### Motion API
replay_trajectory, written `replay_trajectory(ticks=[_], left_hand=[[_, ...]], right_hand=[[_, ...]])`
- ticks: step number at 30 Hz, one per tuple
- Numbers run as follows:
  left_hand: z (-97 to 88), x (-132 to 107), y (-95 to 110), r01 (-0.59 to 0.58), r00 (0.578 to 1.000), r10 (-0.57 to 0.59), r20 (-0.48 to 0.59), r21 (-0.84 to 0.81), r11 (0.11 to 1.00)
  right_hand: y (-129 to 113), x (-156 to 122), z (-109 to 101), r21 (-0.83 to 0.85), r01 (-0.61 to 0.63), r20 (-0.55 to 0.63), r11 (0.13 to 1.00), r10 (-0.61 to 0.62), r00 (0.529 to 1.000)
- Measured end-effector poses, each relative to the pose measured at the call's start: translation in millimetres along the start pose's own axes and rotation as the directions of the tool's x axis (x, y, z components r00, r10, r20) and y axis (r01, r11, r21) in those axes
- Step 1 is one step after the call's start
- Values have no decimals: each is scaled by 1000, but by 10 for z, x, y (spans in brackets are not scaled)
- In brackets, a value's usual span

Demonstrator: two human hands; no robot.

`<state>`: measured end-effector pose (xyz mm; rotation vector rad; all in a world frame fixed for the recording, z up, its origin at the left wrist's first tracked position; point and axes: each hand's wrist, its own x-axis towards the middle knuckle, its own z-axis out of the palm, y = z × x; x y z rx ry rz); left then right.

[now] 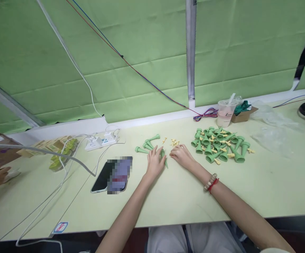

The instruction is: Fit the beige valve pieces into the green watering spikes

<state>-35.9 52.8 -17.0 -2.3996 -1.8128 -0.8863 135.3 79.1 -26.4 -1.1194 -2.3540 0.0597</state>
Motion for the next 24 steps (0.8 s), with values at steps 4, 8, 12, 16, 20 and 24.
replay_trajectory(ticks=[4, 8, 12, 16, 20, 24], left_hand=[[52, 18, -16, 53, 996, -45, 82, -100, 994], [67, 51, -13, 117, 993, -109, 42, -336, 934], [58, 79, -6, 162, 981, -192, 9, -583, 797], [23, 120, 22, 270, 933, -355, 59, -766, 584], [-58, 175, 79, 397, 846, -464, 260, -890, 224], [-132, 188, 153, 436, 798, -483, 360, -898, 52]], right_hand=[[32, -14, -30, 13, -19, 16, 1000, 19, 1000], [89, -28, -62, -14, -110, -7, 994, 110, 994], [145, -44, -90, 60, -199, -69, 978, 203, 977], [170, -60, -106, 260, -275, -229, 926, 336, 913], [191, -57, -76, 454, -329, -266, 828, 479, 837], [204, -43, -38, 556, -377, -205, 741, 562, 802]])
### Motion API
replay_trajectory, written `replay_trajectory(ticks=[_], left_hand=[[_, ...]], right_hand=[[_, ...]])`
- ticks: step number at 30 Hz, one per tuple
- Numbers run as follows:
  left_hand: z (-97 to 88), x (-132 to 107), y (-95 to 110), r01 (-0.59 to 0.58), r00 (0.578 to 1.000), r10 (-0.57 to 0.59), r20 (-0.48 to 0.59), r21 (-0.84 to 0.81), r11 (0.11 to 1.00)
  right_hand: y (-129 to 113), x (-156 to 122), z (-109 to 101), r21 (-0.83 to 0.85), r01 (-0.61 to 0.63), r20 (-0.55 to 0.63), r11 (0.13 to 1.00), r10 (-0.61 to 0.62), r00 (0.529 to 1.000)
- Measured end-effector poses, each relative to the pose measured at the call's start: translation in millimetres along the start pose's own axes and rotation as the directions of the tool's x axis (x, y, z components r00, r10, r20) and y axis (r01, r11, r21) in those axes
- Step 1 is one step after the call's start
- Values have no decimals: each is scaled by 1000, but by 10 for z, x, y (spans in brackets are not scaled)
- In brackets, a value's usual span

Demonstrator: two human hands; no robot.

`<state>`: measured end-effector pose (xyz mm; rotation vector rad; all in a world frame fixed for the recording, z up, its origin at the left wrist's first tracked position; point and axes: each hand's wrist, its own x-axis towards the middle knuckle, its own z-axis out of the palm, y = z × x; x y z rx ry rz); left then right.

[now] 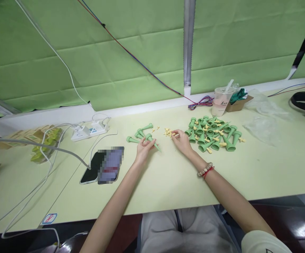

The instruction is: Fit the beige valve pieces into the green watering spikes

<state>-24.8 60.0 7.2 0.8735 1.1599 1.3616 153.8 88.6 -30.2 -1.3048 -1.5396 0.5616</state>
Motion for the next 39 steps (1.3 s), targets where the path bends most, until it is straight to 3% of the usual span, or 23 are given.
replay_trajectory(ticks=[3, 6, 11, 17, 21, 25, 32, 39], left_hand=[[31, -48, -2, 25, 1000, -25, -9, 23, 999], [36, -65, -29, 4, 1000, -4, -2, 41, 999], [-41, 30, -36, -58, 991, 59, -123, 5, 998], [-119, 106, -50, -30, 988, 30, -152, 1, 1000], [-113, 74, -76, 27, 993, -29, -114, -13, 1000], [-108, 58, -84, 46, 999, -46, -29, -5, 999], [-96, 60, -126, -1, 1000, 1, 3, -6, 1000], [-97, 68, -166, -10, 1000, 11, 22, -30, 999]], right_hand=[[-5, 3, 24, -29, 15, 49, 999, -14, 999], [-29, 38, 97, -139, 135, 108, 981, -120, 987], [-125, 277, 401, -197, 306, 292, 931, -242, 925], [-227, 636, 814, -199, 393, 484, 898, -258, 836], [-212, 732, 946, -220, 404, 514, 888, -246, 821], [-138, 763, 929, -247, 418, 504, 874, -252, 826], [13, 725, 695, -158, 424, 483, 892, -304, 821], [158, 933, 549, -81, 258, 325, 963, -220, 920]])
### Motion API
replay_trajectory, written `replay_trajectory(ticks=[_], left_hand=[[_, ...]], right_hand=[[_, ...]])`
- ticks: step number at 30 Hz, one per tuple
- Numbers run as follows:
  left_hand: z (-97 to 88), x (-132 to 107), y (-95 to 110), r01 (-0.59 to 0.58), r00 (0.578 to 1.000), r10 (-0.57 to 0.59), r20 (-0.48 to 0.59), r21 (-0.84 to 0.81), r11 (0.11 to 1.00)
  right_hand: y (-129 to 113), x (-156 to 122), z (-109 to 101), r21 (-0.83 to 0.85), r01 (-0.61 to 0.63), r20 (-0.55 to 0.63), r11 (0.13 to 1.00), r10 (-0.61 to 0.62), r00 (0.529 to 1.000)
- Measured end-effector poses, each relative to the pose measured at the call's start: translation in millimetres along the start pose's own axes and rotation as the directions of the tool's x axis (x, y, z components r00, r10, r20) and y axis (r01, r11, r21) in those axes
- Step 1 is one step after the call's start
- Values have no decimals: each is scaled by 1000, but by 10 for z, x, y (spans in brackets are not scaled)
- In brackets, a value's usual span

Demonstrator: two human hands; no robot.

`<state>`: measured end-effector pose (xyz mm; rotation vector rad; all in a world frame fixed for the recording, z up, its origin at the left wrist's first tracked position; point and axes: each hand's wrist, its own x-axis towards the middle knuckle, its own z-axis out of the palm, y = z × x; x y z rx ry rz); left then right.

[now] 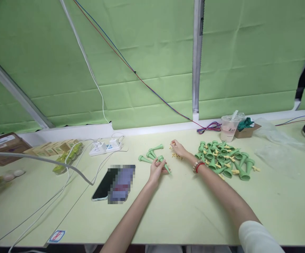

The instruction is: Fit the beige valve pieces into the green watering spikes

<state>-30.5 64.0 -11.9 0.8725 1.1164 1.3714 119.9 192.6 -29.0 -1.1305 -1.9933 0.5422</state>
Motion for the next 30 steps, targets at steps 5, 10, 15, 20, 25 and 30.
replay_trajectory(ticks=[5, 10, 15, 20, 25, 30], left_hand=[[-4, 9, 43, 28, 1000, -28, 10, -35, 999], [-9, -3, 52, 40, 994, -35, 102, -48, 998], [9, -21, 26, 41, 996, -36, 79, -57, 998], [49, -50, 32, -7, 997, 15, 72, -115, 993], [71, -77, 14, 18, 987, 6, 158, -154, 988], [113, -98, -20, 146, 964, -98, 246, -187, 971]], right_hand=[[38, -25, 13, 72, -31, 47, 997, 28, 998], [-71, 1, 91, 113, -18, 96, 993, 7, 995], [-107, 26, 102, 149, -20, 72, 989, 9, 997], [-111, -87, -58, 219, -44, 10, 975, 42, 999], [-292, -369, -265, 340, -90, -81, 936, 125, 989], [-490, -755, -404, 511, -140, -139, 848, 243, 960]])
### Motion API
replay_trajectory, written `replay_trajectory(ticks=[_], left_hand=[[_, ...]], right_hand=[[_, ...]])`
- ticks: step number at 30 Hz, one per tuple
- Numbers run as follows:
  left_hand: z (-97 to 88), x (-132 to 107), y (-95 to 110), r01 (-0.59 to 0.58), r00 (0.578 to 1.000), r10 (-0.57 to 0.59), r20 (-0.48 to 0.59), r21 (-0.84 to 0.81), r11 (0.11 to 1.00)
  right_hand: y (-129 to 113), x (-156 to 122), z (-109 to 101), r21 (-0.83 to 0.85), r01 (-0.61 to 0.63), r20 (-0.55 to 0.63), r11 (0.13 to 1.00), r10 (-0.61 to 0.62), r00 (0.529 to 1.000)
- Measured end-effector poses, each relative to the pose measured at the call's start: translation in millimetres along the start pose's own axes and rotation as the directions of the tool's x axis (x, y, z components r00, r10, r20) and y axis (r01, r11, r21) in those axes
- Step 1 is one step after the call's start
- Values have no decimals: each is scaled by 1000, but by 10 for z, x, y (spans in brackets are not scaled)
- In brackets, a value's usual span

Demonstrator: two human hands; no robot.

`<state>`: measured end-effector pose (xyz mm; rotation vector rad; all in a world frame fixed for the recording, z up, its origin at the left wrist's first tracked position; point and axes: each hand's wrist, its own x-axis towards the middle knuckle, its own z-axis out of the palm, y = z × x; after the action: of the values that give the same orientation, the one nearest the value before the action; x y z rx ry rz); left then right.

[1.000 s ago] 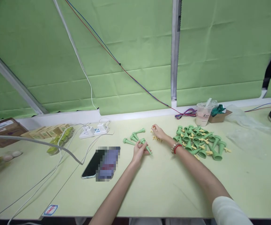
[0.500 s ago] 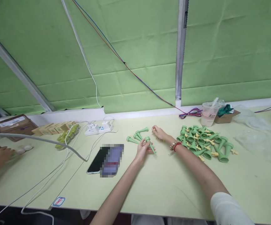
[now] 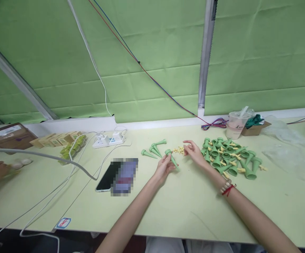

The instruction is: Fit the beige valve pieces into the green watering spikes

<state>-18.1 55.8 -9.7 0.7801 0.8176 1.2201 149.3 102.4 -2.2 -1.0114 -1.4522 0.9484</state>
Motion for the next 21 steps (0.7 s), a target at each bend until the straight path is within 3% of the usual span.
replay_trajectory(ticks=[5, 9, 16, 21], left_hand=[[2, -13, -31, 144, 972, -160, 172, 101, 984], [-27, -2, -39, 178, 947, -198, 253, 98, 979], [-32, 7, -39, 175, 931, -191, 310, 79, 981], [-1, 1, -31, 172, 924, -196, 329, 99, 980]], right_hand=[[-41, -213, -73, -22, -82, -20, 996, 82, 996], [-25, -313, -102, 26, -136, -36, 990, 137, 990], [-151, -411, -151, -198, 122, -4, 973, -125, 992], [-242, -445, -120, -195, 25, -64, 981, -38, 997]])
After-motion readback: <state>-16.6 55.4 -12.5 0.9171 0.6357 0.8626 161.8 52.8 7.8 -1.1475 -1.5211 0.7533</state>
